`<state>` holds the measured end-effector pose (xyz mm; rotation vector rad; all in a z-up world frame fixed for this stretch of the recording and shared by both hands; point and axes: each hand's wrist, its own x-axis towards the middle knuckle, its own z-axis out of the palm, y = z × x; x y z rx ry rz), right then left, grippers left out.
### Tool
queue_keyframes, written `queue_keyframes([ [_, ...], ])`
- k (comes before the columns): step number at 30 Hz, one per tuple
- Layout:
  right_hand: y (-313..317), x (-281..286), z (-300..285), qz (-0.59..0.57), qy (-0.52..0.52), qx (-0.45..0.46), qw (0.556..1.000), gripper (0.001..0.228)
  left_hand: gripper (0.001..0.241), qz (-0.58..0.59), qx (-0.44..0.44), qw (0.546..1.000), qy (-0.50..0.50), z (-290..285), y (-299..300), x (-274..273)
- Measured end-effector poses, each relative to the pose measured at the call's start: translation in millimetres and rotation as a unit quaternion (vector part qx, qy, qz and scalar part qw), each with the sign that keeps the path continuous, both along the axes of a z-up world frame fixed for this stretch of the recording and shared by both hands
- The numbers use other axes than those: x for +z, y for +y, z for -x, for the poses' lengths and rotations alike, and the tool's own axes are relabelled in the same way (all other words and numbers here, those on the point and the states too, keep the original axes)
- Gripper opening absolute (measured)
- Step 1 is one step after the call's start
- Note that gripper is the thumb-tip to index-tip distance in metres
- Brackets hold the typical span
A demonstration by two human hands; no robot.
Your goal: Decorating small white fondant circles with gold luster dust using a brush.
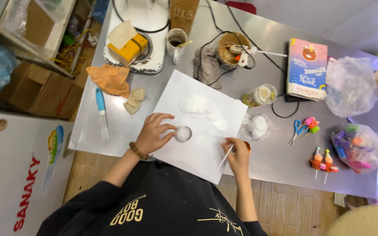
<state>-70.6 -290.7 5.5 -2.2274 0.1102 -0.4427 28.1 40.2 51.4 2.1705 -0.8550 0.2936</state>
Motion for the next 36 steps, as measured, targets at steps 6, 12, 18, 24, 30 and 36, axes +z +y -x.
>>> queue_keyframes([
  [6, 39.1, 18.1, 9.7, 0.035, -0.09, 0.01, 0.995, 0.034, 0.006, 0.075, -0.062, 0.985, 0.145, 35.0, -36.7, -31.7],
  [12, 63.9, 84.2, 47.9, 0.106, -0.091, -0.053, 0.989, 0.046, 0.015, -0.08, -0.187, 0.914, 0.352, 66.5, -101.9, 43.5],
  [18, 28.1, 69.5, 151.5, 0.08, -0.068, -0.186, 0.977, 0.057, 0.015, -0.141, -0.244, 0.843, 0.459, 92.3, -136.3, 31.6],
  [24, -60.6, 28.0, 310.8, 0.009, -0.064, -0.471, 0.88, 0.057, 0.026, -0.191, -0.276, 0.836, 0.434, 133.7, -183.0, -46.0],
  [30, -148.2, -33.6, 502.4, 0.047, 0.001, -0.637, 0.769, 0.037, 0.025, 0.009, -0.368, 0.796, 0.481, 163.2, -263.3, -277.0],
  [36, -146.4, -22.2, 643.0, -0.022, 0.046, -0.705, 0.707, 0.031, 0.021, -0.027, -0.411, 0.764, 0.497, 250.5, -359.9, -308.4],
])
